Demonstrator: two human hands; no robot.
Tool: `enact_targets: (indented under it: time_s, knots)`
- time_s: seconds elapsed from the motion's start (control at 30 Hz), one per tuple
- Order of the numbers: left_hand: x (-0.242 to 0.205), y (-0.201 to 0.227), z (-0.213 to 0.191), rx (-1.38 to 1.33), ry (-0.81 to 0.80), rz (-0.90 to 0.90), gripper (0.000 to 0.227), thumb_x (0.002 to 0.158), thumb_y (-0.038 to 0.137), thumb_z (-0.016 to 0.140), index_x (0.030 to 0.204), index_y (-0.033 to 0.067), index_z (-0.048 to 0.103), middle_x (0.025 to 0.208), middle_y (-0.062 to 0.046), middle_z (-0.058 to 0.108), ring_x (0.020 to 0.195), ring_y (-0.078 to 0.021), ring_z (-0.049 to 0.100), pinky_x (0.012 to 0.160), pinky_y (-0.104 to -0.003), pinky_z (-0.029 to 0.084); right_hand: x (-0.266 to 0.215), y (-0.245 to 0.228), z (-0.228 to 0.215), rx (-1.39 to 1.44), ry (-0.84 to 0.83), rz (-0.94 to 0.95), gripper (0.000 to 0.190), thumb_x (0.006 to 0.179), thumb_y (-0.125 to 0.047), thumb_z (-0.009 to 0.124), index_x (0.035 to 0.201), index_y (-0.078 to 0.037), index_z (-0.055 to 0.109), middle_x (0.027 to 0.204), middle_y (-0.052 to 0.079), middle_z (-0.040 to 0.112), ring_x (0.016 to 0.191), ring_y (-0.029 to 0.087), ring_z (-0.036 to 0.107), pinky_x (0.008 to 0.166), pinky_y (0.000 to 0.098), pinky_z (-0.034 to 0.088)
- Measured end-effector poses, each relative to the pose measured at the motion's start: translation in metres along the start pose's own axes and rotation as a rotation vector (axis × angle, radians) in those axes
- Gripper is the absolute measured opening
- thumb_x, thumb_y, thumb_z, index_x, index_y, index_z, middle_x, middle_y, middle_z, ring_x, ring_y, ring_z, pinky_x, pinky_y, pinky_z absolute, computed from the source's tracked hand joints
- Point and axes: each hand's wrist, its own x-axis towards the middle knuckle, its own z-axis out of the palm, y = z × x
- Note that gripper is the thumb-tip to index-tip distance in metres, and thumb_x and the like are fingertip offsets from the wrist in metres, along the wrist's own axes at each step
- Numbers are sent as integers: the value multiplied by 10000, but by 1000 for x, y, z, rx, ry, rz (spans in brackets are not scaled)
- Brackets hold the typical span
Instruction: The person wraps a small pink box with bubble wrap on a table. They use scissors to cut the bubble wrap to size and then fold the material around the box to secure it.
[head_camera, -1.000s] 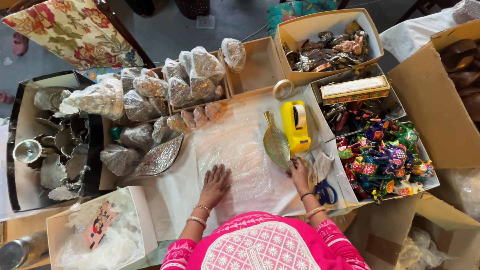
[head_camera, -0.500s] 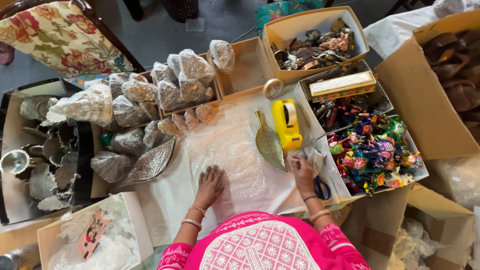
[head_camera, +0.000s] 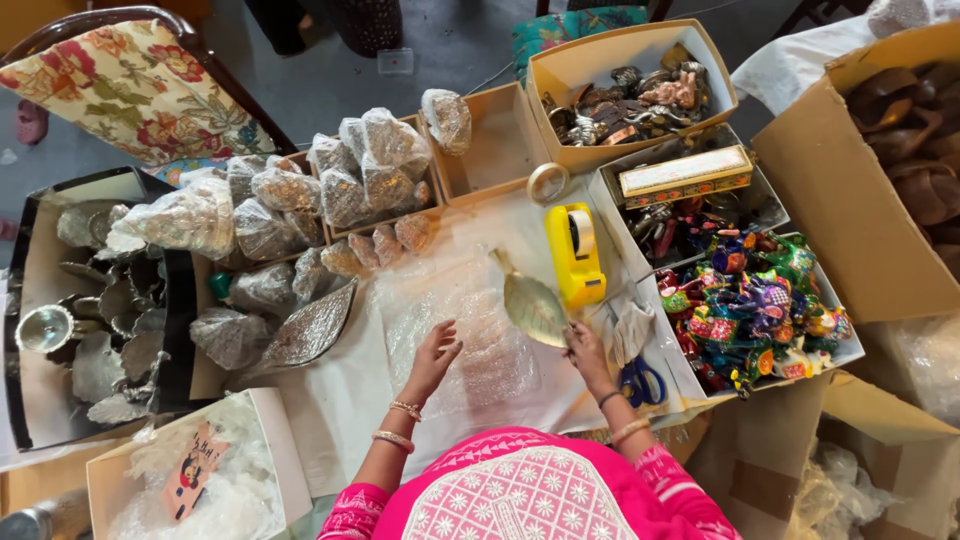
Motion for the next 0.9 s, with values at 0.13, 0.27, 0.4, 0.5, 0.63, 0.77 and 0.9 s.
enact_targets:
  time_s: [0.13, 0.27, 0.4, 0.5, 0.63, 0.77, 0.9]
  knots:
    - [-3, -7, 2, -139, 81, -72, 544, 928, 258, 689, 1418, 134, 486, 1307, -137, 643, 1179, -233, 646, 928, -369, 571, -33, -7, 1, -66, -78, 44, 297, 988, -303, 627, 1195, -97, 679, 616, -21, 562, 443, 24, 420, 406, 195, 291]
    - [-12, -38, 1, 36, 158, 27, 463, 925, 263, 705, 1342, 108, 578, 1299, -157, 654, 1200, -311, 635, 995, -402, 529, -30, 16, -9, -22, -68, 78, 262, 1017, -344, 599, 1092, -104, 671, 626, -31, 559, 451, 28, 435, 403, 197, 287]
    - [-34, -51, 1, 405, 153, 82, 399, 895, 274, 738, 1242, 100, 648, 1249, -179, 618, 1248, -388, 536, 1106, -446, 443, 13, 69, -50, 87, 24, 44, 183, 1042, -333, 598, 1047, -150, 605, 659, -3, 598, 470, 49, 462, 419, 202, 328]
    - [-44, -78, 6, 536, 144, 142, 396, 864, 276, 756, 1195, 85, 654, 1274, -160, 612, 1314, -399, 483, 1116, -479, 414, 29, 58, -52, 91, 60, 24, 125, 1053, -277, 610, 1097, -161, 593, 709, 10, 598, 506, 66, 477, 449, 201, 346]
    - [-77, -70, -9, 530, 192, 148, 355, 852, 232, 751, 1166, 86, 673, 1266, -131, 629, 1322, -422, 471, 1093, -480, 415, 28, 24, -32, 84, 9, -17, 135, 1100, -266, 568, 1123, -135, 589, 808, -27, 591, 581, 63, 535, 472, 195, 365]
    - [-120, -47, -41, 448, 353, 195, 197, 866, 133, 722, 1055, 82, 708, 1168, -116, 675, 1267, -403, 527, 1085, -475, 438, 31, 16, -22, 21, 20, -16, 155, 1115, -270, 541, 1174, -133, 582, 810, -20, 585, 574, 66, 516, 469, 193, 378]
    - [-172, -41, -100, 564, 720, 168, 163, 884, 0, 634, 1022, 47, 705, 1009, -142, 687, 1095, -357, 624, 998, -457, 502, 31, 5, -19, -632, 118, -166, 239, 1050, -194, 627, 1235, -47, 589, 903, 109, 618, 699, 233, 586, 585, 365, 479]
